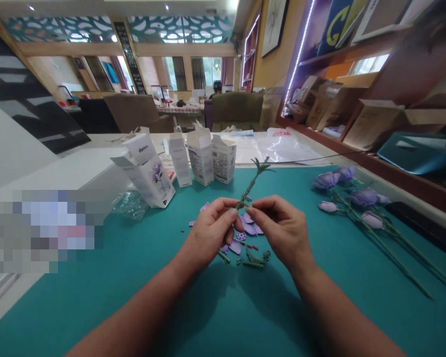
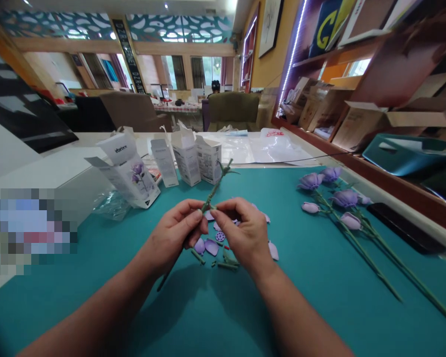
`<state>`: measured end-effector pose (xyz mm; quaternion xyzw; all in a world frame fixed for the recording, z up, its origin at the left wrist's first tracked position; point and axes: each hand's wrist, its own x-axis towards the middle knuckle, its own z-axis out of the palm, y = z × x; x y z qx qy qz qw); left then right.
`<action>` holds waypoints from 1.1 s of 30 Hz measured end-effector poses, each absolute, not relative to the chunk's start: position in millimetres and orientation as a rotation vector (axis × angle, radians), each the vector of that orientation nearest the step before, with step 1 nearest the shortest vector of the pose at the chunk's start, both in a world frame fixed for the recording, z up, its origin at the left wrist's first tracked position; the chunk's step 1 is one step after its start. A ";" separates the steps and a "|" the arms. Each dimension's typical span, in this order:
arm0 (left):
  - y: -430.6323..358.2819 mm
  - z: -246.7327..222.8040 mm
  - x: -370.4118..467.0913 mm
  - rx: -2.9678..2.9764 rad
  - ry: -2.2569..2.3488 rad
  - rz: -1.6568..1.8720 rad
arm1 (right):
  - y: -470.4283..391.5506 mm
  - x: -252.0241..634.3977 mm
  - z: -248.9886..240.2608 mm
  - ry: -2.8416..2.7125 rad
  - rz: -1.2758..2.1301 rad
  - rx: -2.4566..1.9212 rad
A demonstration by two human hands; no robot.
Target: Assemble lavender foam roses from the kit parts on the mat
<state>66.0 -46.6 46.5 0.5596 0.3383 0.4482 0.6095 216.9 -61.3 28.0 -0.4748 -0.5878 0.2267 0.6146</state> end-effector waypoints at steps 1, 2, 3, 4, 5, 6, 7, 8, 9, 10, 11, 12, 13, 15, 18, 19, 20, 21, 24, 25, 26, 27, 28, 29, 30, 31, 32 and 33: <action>-44.7 46.6 64.5 1.273 0.788 1.051 | -60.7 218.1 28.0 -1.342 0.540 -1.102; -42.7 46.8 62.8 1.248 0.795 1.057 | -59.8 219.1 27.9 -1.334 0.554 -1.109; -40.6 47.2 61.0 1.222 0.801 1.049 | -58.7 219.6 27.8 -1.337 0.564 -1.112; -38.6 47.6 59.1 1.200 0.808 1.022 | -57.6 219.7 27.9 -1.357 0.564 -1.112; -36.7 48.2 57.3 1.183 0.816 0.981 | -56.4 219.2 28.3 -1.394 0.544 -1.110; -34.9 48.9 55.6 1.174 0.824 0.936 | -55.2 218.2 29.2 -1.447 0.501 -1.107; -33.3 49.5 54.1 1.170 0.829 0.898 | -54.2 216.7 30.5 -1.514 0.446 -1.104; -31.8 50.2 52.8 1.168 0.830 0.873 | -53.2 215.0 32.3 -1.584 0.384 -1.106; -30.5 50.6 51.6 1.167 0.827 0.863 | -52.2 213.0 34.2 -1.645 0.321 -1.111; -29.1 50.8 50.5 1.164 0.822 0.860 | -51.3 210.9 36.1 -1.697 0.267 -1.116; -27.9 50.7 49.6 1.158 0.815 0.860 | -50.3 208.8 37.9 -1.734 0.228 -1.118; -26.8 50.3 48.7 1.147 0.810 0.857 | -49.3 206.8 39.2 -1.759 0.205 -1.118; -25.8 49.4 47.9 1.133 0.804 0.849 | -48.2 205.0 40.0 -1.778 0.192 -1.117; -24.1 46.9 45.9 1.097 0.792 0.825 | -46.2 202.5 39.7 -1.818 0.198 -1.101; -22.2 42.7 39.7 1.043 0.784 0.806 | -43.2 205.4 34.8 -1.881 0.272 -1.078; -21.4 41.4 36.1 1.022 0.789 0.810 | -42.0 209.0 31.8 -1.896 0.293 -1.082; -20.6 40.0 31.7 0.998 0.796 0.819 | -40.6 214.1 28.3 -1.912 0.311 -1.098; -19.5 38.5 26.6 0.972 0.805 0.831 | -39.0 220.5 24.0 -1.929 0.326 -1.128; -15.3 31.9 8.9 0.877 0.827 0.865 | -33.9 243.1 8.9 -2.000 0.385 -1.285; -13.7 29.1 3.4 0.841 0.831 0.878 | -32.6 249.6 3.9 -2.027 0.408 -1.339; -12.2 26.2 -1.3 0.808 0.836 0.892 | -31.8 254.4 -0.6 -2.059 0.426 -1.384; -10.8 23.5 -5.1 0.780 0.841 0.904 | -31.4 257.1 -4.5 -2.099 0.443 -1.418; -9.7 21.0 -7.9 0.757 0.843 0.916 | -31.4 257.4 -7.6 -2.153 0.461 -1.438; -8.7 18.9 -9.6 0.739 0.845 0.926 | -31.9 255.4 -10.1 -2.217 0.474 -1.450; -8.0 17.2 -10.6 0.728 0.846 0.934 | -32.5 251.5 -12.1 -2.286 0.477 -1.456; -7.4 15.9 -10.9 0.721 0.846 0.940 | -33.2 246.3 -13.7 -2.358 0.467 -1.458; -6.9 14.9 -10.8 0.717 0.846 0.942 | -33.9 240.6 -15.1 -2.426 0.439 -1.459; -6.5 14.0 -10.5 0.715 0.847 0.942 | -34.3 235.0 -16.5 -2.487 0.395 -1.462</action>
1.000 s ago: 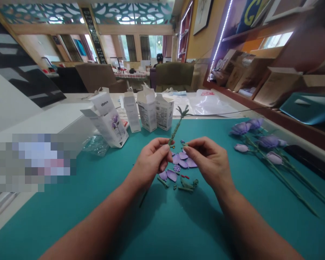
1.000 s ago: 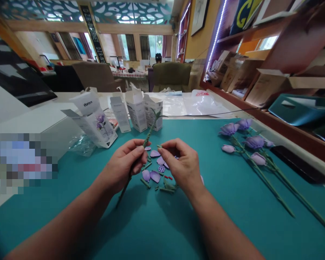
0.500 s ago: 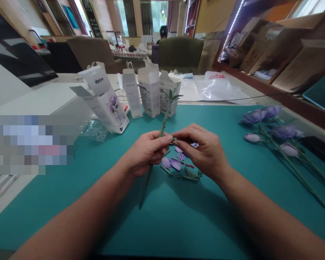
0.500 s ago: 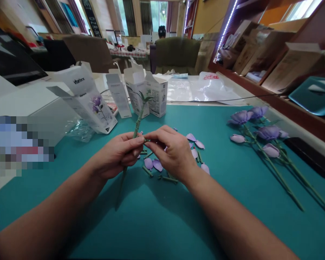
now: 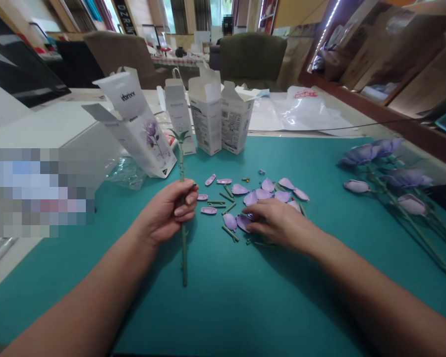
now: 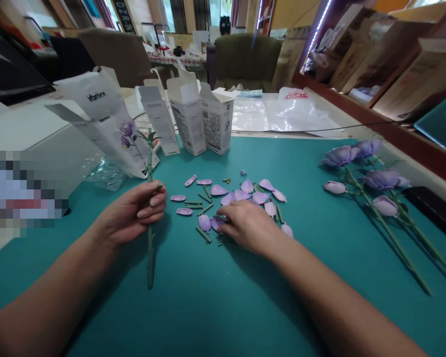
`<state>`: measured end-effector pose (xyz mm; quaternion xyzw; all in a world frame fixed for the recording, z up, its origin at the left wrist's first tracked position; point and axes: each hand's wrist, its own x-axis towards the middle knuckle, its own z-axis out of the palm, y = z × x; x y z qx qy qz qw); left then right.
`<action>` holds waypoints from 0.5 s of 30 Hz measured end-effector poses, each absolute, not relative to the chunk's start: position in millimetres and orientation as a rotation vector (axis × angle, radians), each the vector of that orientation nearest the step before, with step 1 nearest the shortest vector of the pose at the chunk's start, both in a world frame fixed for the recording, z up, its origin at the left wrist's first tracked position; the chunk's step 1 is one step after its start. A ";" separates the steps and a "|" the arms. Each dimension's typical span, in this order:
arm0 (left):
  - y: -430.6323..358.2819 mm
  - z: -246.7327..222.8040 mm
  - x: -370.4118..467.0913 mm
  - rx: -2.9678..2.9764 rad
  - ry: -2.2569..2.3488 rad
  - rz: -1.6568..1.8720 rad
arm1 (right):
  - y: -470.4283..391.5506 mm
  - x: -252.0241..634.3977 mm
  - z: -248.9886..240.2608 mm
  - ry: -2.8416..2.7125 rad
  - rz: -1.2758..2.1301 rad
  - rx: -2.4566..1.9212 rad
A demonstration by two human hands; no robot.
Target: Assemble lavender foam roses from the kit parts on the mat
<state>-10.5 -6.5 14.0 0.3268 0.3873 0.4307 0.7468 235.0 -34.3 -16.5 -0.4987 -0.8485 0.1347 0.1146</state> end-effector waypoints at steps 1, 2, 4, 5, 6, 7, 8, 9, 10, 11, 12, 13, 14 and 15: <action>-6.0 13.1 -10.1 0.714 0.848 0.941 | -34.3 230.1 -17.8 -2.537 0.342 -1.470; -5.6 12.3 -9.8 0.712 0.847 0.938 | -33.9 226.1 -19.0 -2.574 0.294 -1.484; -4.6 10.8 -9.7 0.706 0.842 0.931 | -32.1 221.8 -20.6 -2.613 0.242 -1.523; -4.1 10.2 -9.8 0.704 0.837 0.926 | -30.8 221.3 -20.8 -2.617 0.242 -1.545; -3.6 9.8 -10.1 0.703 0.832 0.923 | -29.4 221.6 -20.6 -2.613 0.259 -1.564; -3.1 9.6 -10.5 0.704 0.827 0.918 | -28.0 222.8 -20.0 -2.605 0.288 -1.583; -2.6 9.7 -11.1 0.704 0.824 0.915 | -26.6 224.6 -19.1 -2.588 0.325 -1.610; -2.2 9.9 -11.9 0.705 0.822 0.915 | -25.3 227.1 -18.0 -2.564 0.365 -1.647; -1.8 10.3 -12.8 0.703 0.820 0.919 | -24.1 230.3 -16.9 -2.533 0.406 -1.690; -1.5 10.8 -14.0 0.699 0.818 0.926 | -23.1 234.3 -16.0 -2.500 0.440 -1.730; -1.3 11.3 -15.3 0.694 0.816 0.933 | -22.1 238.9 -15.3 -2.466 0.461 -1.762; -1.1 11.8 -16.7 0.690 0.813 0.942 | -21.3 244.1 -15.0 -2.433 0.468 -1.783; -0.9 12.3 -18.1 0.686 0.809 0.949 | -20.7 249.6 -15.1 -2.405 0.459 -1.794; -0.9 12.8 -19.3 0.684 0.806 0.954 | -20.2 255.4 -15.5 -2.379 0.440 -1.800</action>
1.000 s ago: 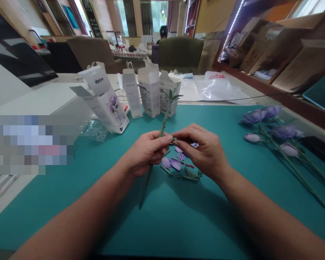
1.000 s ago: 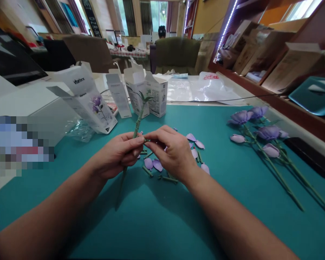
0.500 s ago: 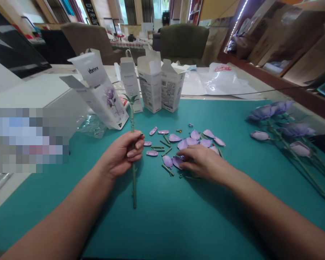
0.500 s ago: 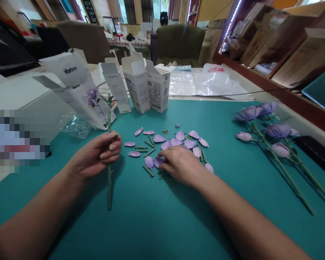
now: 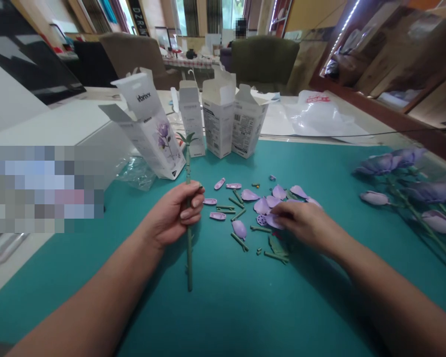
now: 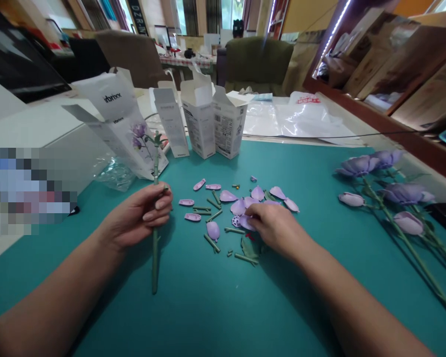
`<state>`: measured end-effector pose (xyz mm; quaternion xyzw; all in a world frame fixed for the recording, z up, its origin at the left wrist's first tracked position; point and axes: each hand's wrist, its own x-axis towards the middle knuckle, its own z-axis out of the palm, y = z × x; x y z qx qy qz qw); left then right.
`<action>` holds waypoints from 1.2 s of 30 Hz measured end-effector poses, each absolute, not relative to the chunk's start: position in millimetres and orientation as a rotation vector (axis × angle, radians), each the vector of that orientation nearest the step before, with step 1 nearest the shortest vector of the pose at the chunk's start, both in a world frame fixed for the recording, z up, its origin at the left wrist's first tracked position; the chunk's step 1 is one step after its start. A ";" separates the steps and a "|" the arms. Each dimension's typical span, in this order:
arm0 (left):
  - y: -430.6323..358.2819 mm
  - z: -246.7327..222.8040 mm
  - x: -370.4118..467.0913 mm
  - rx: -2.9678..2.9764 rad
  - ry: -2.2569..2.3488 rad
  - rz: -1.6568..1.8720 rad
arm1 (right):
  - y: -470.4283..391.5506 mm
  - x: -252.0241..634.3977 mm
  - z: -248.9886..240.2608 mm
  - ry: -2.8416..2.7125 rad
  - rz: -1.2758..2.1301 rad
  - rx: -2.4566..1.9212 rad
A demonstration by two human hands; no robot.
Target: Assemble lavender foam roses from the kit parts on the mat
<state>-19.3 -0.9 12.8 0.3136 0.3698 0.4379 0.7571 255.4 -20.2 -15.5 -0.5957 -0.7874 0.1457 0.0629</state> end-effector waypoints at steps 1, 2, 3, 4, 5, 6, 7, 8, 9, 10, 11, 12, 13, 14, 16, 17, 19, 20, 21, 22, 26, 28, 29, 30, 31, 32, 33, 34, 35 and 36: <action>-0.8 13.2 -20.4 0.681 0.803 0.958 | -20.0 261.1 -16.2 -2.359 0.422 -1.810; -0.8 13.5 -21.3 0.679 0.801 0.962 | -20.0 266.4 -16.8 -2.346 0.406 -1.821; -0.8 13.8 -21.8 0.676 0.798 0.967 | -20.1 271.2 -17.3 -2.343 0.397 -1.831; -0.8 14.1 -22.1 0.674 0.796 0.970 | -20.3 275.2 -17.4 -2.349 0.397 -1.836; -0.9 14.4 -22.1 0.673 0.794 0.970 | -20.5 278.4 -17.1 -2.361 0.401 -1.831; -0.9 14.7 -21.9 0.673 0.792 0.969 | -20.4 280.6 -16.3 -2.375 0.401 -1.818; -1.0 14.9 -21.7 0.675 0.791 0.967 | -19.9 281.8 -15.1 -2.386 0.394 -1.804; -0.9 15.2 -21.5 0.676 0.790 0.966 | -18.9 282.0 -13.7 -2.390 0.375 -1.796; -0.8 15.5 -21.3 0.679 0.789 0.963 | -17.2 281.2 -12.2 -2.390 0.347 -1.792; -0.7 15.6 -21.3 0.681 0.789 0.961 | -15.0 279.4 -11.0 -2.391 0.315 -1.788; -0.5 15.7 -21.3 0.683 0.788 0.961 | -12.2 276.6 -10.2 -2.395 0.286 -1.781; -0.3 15.6 -21.4 0.686 0.788 0.959 | -9.1 273.0 -10.0 -2.410 0.262 -1.763; -0.1 15.4 -21.6 0.688 0.789 0.959 | -5.8 268.8 -10.5 -2.444 0.242 -1.727; 0.0 15.0 -21.9 0.688 0.792 0.960 | -2.7 264.0 -11.6 -2.490 0.218 -1.675; 0.1 14.0 -22.3 0.685 0.798 0.965 | 2.6 254.2 -15.3 -2.596 0.154 -1.550; 0.0 13.4 -22.5 0.684 0.800 0.967 | 4.4 249.5 -17.4 -2.642 0.119 -1.497; -0.1 12.4 -22.7 0.682 0.800 0.964 | 6.6 241.6 -20.6 -2.702 0.074 -1.443; 0.0 12.0 -22.8 0.681 0.799 0.961 | 7.3 238.4 -21.3 -2.717 0.071 -1.439; 0.1 11.6 -22.9 0.681 0.797 0.958 | 8.0 235.7 -21.4 -2.729 0.085 -1.437; 0.4 11.3 -23.0 0.680 0.797 0.957 | 8.9 233.2 -20.8 -2.736 0.112 -1.436; 2.1 10.3 -23.2 0.674 0.809 0.954 | 16.6 221.8 -18.1 -2.706 0.159 -1.463; 2.6 10.1 -23.3 0.674 0.816 0.954 | 20.0 214.5 -18.9 -2.685 0.141 -1.486; 2.6 10.1 -23.2 0.677 0.817 0.954 | 20.8 211.1 -19.6 -2.687 0.157 -1.463; 2.5 10.1 -23.2 0.681 0.817 0.956 | 20.9 208.6 -20.1 -2.696 0.199 -1.414; 2.3 10.1 -23.1 0.685 0.816 0.957 | 20.5 207.4 -19.8 -2.701 0.257 -1.351; 2.1 10.2 -23.0 0.688 0.814 0.957 | 20.1 208.1 -18.7 -2.687 0.311 -1.302; 1.8 10.2 -22.9 0.689 0.812 0.955 | 19.9 211.0 -16.6 -2.649 0.350 -1.290; 1.6 10.3 -22.8 0.690 0.812 0.953 | 20.0 216.4 -13.5 -2.593 0.370 -1.321; 1.5 10.5 -22.9 0.689 0.812 0.953 | 20.6 224.2 -9.7 -2.525 0.372 -1.384; 1.4 10.9 -23.0 0.688 0.813 0.952 | 21.2 234.0 -5.6 -2.450 0.358 -1.465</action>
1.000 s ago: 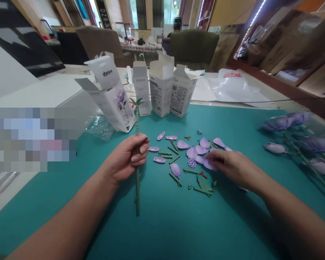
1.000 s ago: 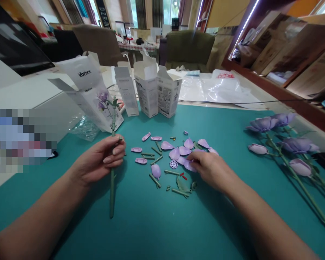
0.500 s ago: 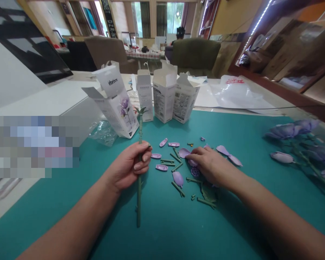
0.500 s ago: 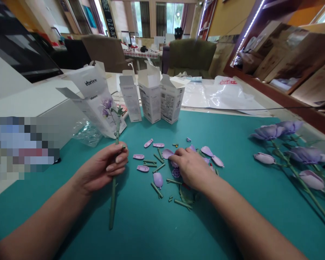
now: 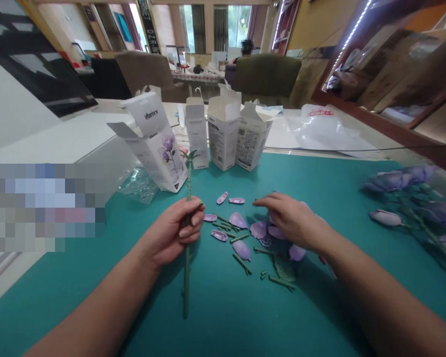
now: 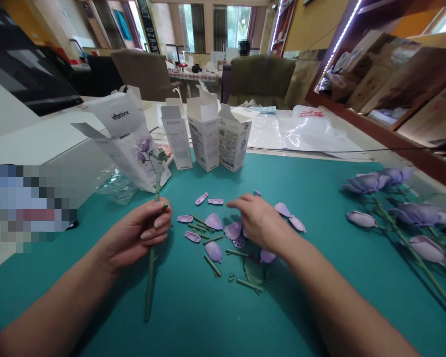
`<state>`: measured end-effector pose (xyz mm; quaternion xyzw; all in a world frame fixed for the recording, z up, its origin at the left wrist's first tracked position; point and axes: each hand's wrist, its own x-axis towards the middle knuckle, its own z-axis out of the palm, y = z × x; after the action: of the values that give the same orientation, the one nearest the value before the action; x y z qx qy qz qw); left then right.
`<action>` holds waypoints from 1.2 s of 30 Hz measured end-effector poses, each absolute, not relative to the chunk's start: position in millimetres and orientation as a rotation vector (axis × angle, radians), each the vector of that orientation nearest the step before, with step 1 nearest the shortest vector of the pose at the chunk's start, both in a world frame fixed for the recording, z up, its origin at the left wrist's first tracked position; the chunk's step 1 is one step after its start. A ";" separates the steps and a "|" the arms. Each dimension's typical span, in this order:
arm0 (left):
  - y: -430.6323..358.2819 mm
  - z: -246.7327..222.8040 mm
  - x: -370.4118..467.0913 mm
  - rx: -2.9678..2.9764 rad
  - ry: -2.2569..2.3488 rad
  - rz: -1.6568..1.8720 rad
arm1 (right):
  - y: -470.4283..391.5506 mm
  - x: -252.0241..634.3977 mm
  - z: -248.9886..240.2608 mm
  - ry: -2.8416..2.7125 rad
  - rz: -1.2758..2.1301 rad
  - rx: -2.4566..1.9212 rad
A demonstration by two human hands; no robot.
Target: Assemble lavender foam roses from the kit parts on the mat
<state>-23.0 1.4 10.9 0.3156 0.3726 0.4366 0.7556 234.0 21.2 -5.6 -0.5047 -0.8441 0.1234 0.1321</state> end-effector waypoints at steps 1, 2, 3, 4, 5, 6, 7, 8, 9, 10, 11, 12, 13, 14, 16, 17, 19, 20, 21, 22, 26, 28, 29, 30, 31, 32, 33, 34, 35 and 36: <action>1.5 11.6 -23.3 0.688 0.811 0.954 | 21.7 245.2 -1.6 -2.383 0.344 -1.537; 1.6 12.7 -23.9 0.689 0.808 0.959 | 21.6 257.4 1.7 -2.327 0.337 -1.593; 1.8 14.2 -25.0 0.691 0.804 0.963 | 20.6 269.7 4.1 -2.281 0.338 -1.639; 2.0 16.1 -26.5 0.693 0.803 0.970 | 18.6 281.6 5.2 -2.241 0.344 -1.681; 2.3 18.3 -28.5 0.694 0.804 0.979 | 15.4 292.5 5.1 -2.206 0.356 -1.719; 2.4 20.8 -30.9 0.694 0.808 0.992 | 11.4 302.1 3.8 -2.177 0.371 -1.754; 2.5 23.3 -33.6 0.693 0.812 1.011 | 6.8 310.3 1.6 -2.155 0.385 -1.782; 2.5 25.9 -36.4 0.692 0.815 1.031 | 2.0 317.0 -1.3 -2.141 0.403 -1.796; 2.5 28.2 -39.2 0.692 0.816 1.054 | -2.6 322.2 -4.7 -2.133 0.406 -1.803; 2.4 30.2 -41.9 0.691 0.817 1.076 | -6.6 326.1 -8.2 -2.127 0.411 -1.810; 2.5 31.7 -44.4 0.690 0.815 1.094 | -9.9 328.7 -11.8 -2.136 0.433 -1.814; 2.8 32.7 -46.6 0.688 0.816 1.111 | -12.2 330.0 -15.4 -2.144 0.449 -1.810; 3.3 33.2 -48.6 0.682 0.817 1.121 | -13.7 330.0 -19.0 -2.163 0.475 -1.804; 3.9 33.3 -50.3 0.676 0.819 1.132 | -14.4 328.8 -22.4 -2.183 0.495 -1.798; 5.3 32.7 -52.7 0.666 0.824 1.151 | -14.7 323.2 -28.3 -2.217 0.508 -1.783; 5.9 32.4 -53.3 0.665 0.826 1.158 | -14.7 319.5 -30.4 -2.234 0.515 -1.760; 6.4 32.3 -52.7 0.662 0.834 1.155 | -14.8 313.2 -32.0 -2.254 0.551 -1.692; 6.2 32.6 -51.7 0.661 0.841 1.149 | -14.9 311.6 -31.4 -2.245 0.569 -1.657; 5.8 33.2 -50.4 0.661 0.847 1.141 | -15.1 311.6 -30.0 -2.221 0.579 -1.637; 5.2 34.0 -48.9 0.660 0.855 1.133 | -15.3 313.1 -27.8 -2.185 0.577 -1.636; 3.3 37.2 -43.8 0.681 0.878 1.113 | -18.4 325.0 -15.9 -2.102 0.506 -1.705; 3.0 37.8 -41.7 0.676 0.887 1.096 | -21.9 324.4 -12.2 -2.134 0.516 -1.739; 2.9 37.8 -40.4 0.675 0.895 1.091 | -24.0 320.8 -11.9 -2.160 0.529 -1.756; 3.0 37.7 -39.1 0.674 0.905 1.086 | -26.2 315.2 -12.5 -2.195 0.543 -1.771; 3.0 37.5 -37.8 0.673 0.916 1.083 | -28.5 308.1 -14.0 -2.234 0.542 -1.776; 3.1 37.3 -36.5 0.671 0.928 1.081 | -30.9 300.3 -16.0 -2.276 0.509 -1.764; 3.2 36.9 -35.4 0.668 0.938 1.082 | -33.3 292.6 -18.2 -2.318 0.458 -1.749; 3.3 36.5 -34.6 0.664 0.943 1.079 | -35.4 285.5 -20.2 -2.351 0.408 -1.733; 3.4 36.0 -33.9 0.659 0.945 1.079 | -37.2 279.8 -21.6 -2.385 0.376 -1.714; 3.5 35.6 -33.5 0.655 0.946 1.078 | -38.2 275.7 -22.4 -2.412 0.368 -1.690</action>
<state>-33.5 3.5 35.6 0.2946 0.4255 0.4850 0.7050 275.7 -38.2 -22.4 -0.5673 -0.8096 0.1235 0.0864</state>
